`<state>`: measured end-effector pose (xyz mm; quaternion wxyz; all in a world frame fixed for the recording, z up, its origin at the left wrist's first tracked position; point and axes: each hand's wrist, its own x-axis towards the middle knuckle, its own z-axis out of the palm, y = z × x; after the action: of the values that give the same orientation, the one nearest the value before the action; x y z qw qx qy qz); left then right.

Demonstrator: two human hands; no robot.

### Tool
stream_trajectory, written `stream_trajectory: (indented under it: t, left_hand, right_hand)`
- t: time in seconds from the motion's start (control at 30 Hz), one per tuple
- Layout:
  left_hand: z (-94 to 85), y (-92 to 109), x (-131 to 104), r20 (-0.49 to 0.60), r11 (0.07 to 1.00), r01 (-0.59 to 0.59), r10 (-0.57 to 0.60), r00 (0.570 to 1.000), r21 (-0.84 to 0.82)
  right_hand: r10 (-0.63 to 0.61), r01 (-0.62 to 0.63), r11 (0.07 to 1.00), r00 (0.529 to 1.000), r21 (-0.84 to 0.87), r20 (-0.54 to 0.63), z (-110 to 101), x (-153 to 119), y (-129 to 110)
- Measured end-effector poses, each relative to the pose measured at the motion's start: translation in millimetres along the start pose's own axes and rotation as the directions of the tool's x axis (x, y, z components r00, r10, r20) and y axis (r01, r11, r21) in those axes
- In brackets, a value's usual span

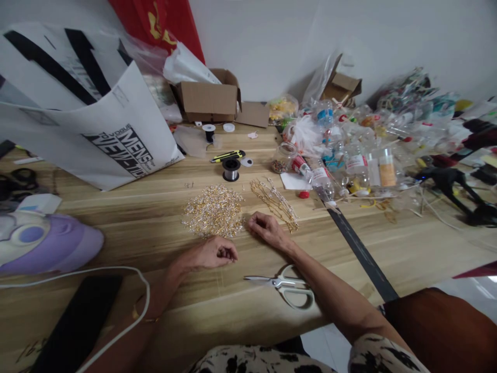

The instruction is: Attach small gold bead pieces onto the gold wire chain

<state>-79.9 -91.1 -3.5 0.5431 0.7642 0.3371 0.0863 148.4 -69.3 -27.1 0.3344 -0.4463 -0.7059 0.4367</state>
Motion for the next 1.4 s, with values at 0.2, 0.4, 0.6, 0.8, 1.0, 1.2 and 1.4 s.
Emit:
stream_trajectory:
  t: [0.2, 0.4, 0.6, 0.8, 1.0, 1.2, 1.4]
  left_hand:
    - [-1.5, 0.3, 0.4, -0.023, 1.0, 0.008, -0.008, 1.0, -0.02]
    - [0.1, 2.9, 2.6, -0.068, 0.999, 0.022, -0.019, 0.998, 0.049]
    - [2.8, 5.3, 3.8, -0.187, 0.996, 0.086, -0.084, 0.979, 0.003]
    - [5.9, -0.9, 7.0, -0.264, 0.995, 0.064, -0.041, 0.964, 0.079]
    - [15.7, 12.4, 9.9, -0.261, 0.958, 0.0, 0.077, 0.962, 0.286]
    - [23.5, 15.3, 10.0, -0.235, 0.913, -0.074, 0.181, 0.955, 0.401]
    - [23.7, 3.9, 0.4, -0.252, 0.899, -0.097, 0.222, 0.942, 0.428]
  right_hand:
    - [0.02, -0.02, 1.0, 1.0, 0.002, -0.001, -0.2, 0.3, -1.4]
    - [0.021, -0.02, 0.999, 1.0, 0.03, -0.018, 0.6, 0.2, -5.0]
    - [0.029, -0.028, 0.999, 0.999, 0.022, -0.045, 3.9, 0.6, 0.5]
    - [0.028, -0.027, 0.999, 0.999, 0.022, -0.041, 4.4, 0.1, -3.6]
    - [0.04, -0.039, 0.999, 0.998, 0.017, -0.041, 3.4, -0.2, -1.0]
    - [0.02, -0.019, 0.999, 0.999, 0.034, -0.03, 2.5, 0.5, 2.0]
    - [0.025, -0.023, 0.998, 0.999, 0.05, -0.034, 2.5, 1.1, 1.2]
